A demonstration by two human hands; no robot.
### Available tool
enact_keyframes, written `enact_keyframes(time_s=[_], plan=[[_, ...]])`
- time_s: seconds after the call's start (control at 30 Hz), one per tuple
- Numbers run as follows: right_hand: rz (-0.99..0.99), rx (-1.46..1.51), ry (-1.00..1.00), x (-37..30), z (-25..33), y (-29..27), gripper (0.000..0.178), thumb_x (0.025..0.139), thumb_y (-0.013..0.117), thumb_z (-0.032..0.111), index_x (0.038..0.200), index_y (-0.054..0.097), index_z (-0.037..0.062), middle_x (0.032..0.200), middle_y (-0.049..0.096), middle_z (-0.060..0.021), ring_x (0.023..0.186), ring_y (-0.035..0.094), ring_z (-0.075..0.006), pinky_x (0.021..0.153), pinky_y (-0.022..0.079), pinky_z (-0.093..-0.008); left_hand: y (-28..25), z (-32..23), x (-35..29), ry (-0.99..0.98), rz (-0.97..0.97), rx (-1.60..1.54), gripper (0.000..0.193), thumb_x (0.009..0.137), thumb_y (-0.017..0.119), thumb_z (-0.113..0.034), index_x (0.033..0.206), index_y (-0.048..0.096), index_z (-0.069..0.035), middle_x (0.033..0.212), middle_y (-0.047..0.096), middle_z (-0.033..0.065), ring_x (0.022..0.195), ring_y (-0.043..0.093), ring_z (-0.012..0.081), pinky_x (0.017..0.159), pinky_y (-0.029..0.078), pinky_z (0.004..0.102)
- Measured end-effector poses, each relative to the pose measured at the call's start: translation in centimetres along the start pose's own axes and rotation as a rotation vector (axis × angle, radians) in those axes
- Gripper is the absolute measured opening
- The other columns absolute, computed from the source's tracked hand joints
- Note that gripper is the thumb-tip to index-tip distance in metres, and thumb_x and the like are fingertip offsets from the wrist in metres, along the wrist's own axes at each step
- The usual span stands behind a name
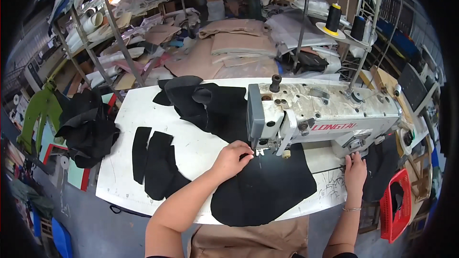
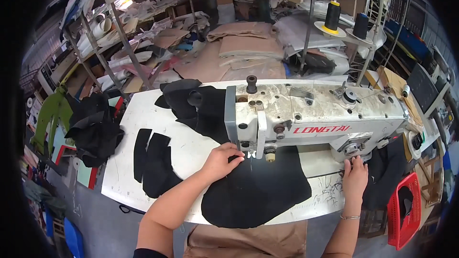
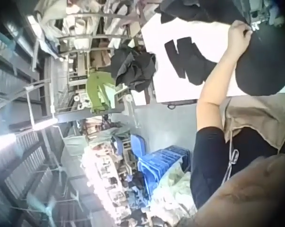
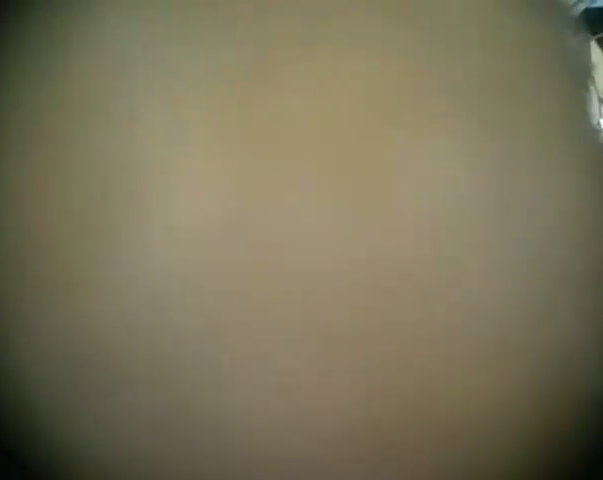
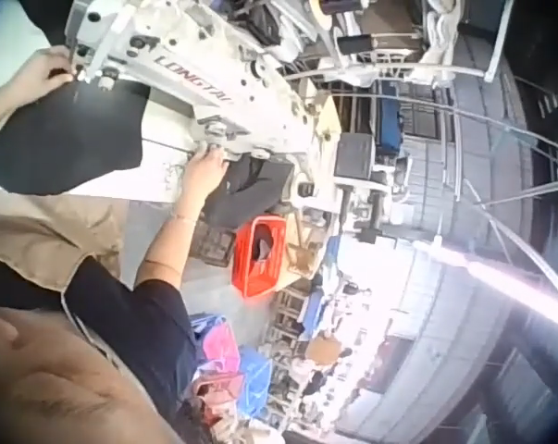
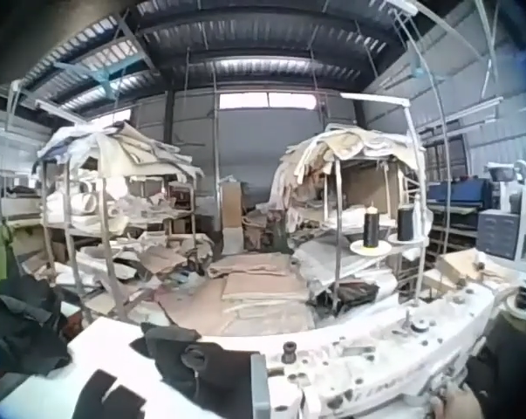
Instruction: Using an industrial sewing machine to stitch together black fabric or leather shoe components.
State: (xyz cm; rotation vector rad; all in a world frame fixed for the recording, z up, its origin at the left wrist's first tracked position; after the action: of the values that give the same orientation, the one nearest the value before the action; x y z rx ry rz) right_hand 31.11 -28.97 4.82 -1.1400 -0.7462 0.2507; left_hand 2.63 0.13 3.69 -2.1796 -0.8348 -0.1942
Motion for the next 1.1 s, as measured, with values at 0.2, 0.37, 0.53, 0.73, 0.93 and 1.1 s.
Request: enact_keyframes(time_s=[0.2,0.37,0.53,0.73,0.93,1.1], plan=[[-0.045,0.028,-0.024,-0.2,0.2,-0.3,0.03,0.094,0.053,0.023,0.102,0.059,-0.0053,0.11,0.063,-0.0217,0.099,0.058,-0.0397,0.096,0.041,-0.0471,0.1,0.1,-0.2,0.03,-0.008,-0.019,0.012,0.078,0.07,-0.011,0.089,0.069,-0.005,0.096,0.064,0.0088,0.083,0.063,0.028,0.075,0.052,0.0345],[-0.042,0.066,-0.011,-0.3,-0.3,0.1,0.029,0.093,0.054,0.022,0.103,0.058,-0.0055,0.111,0.062,-0.0225,0.097,0.058,-0.0402,0.093,0.042,-0.0472,0.2,0.1,-0.3,0.028,0.021,-0.019,0.012,0.078,0.07,-0.011,0.088,0.069,-0.005,0.097,0.064,0.0087,0.085,0.064,0.0272,0.076,0.052,0.0339],[-0.094,0.015,-0.013,-0.6,-0.6,0.6,0.03,0.093,0.054,0.022,0.103,0.058,-0.0053,0.11,0.063,-0.0215,0.101,0.059,-0.0386,0.097,0.042,-0.0461,0.3,0.2,-0.7,0.03,0.018,-0.029,0.012,0.078,0.07,-0.011,0.088,0.069,-0.005,0.098,0.064,0.0083,0.085,0.063,0.0272,0.076,0.051,0.0345],[-0.316,-0.037,-0.077,-1.6,1.5,-1.7,0.041,0.09,0.058,0.017,0.124,0.05,-0.0044,0.139,0.043,-0.0226,0.129,0.041,-0.038,0.108,0.031,-0.0471,-0.6,-3.9,-1.8,0.195,-0.138,0.266,0.017,0.076,0.073,-0.016,0.088,0.068,-0.006,0.104,0.061,0.0098,0.097,0.057,0.0311,0.085,0.046,0.0399],[0.013,0.509,-0.478,-8.9,8.4,-4.9,0.054,0.077,0.069,0.007,0.128,0.051,0.0028,0.135,0.05,-0.0172,0.128,0.044,-0.0363,0.107,0.035,-0.0453,3.4,-11.9,-9.8,0.207,0.254,0.331,0.055,0.074,0.077,-0.035,0.114,0.061,-0.001,0.126,0.055,0.0161,0.124,0.046,0.0354,0.101,0.04,0.0428],[0.319,0.609,-0.732,-12.9,12.8,-2.9,0.052,0.075,0.073,0.019,0.123,0.056,0.0062,0.125,0.056,-0.0115,0.122,0.05,-0.0299,0.1,0.044,-0.0417,3.5,-9.0,-10.5,0.124,0.22,0.023,0.041,0.075,0.076,-0.022,0.111,0.065,-0.005,0.123,0.059,0.0134,0.124,0.05,0.0318,0.102,0.041,0.0409]])
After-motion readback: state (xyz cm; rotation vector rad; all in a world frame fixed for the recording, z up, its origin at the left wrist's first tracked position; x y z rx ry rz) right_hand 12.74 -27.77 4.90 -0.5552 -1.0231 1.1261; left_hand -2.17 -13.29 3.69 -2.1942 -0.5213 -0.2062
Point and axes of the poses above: each hand's wrist, its own x-axis towards the middle knuckle, its own y-axis out of the palm, z = x × y, the point moved 3 cm from there along x, towards the middle knuckle
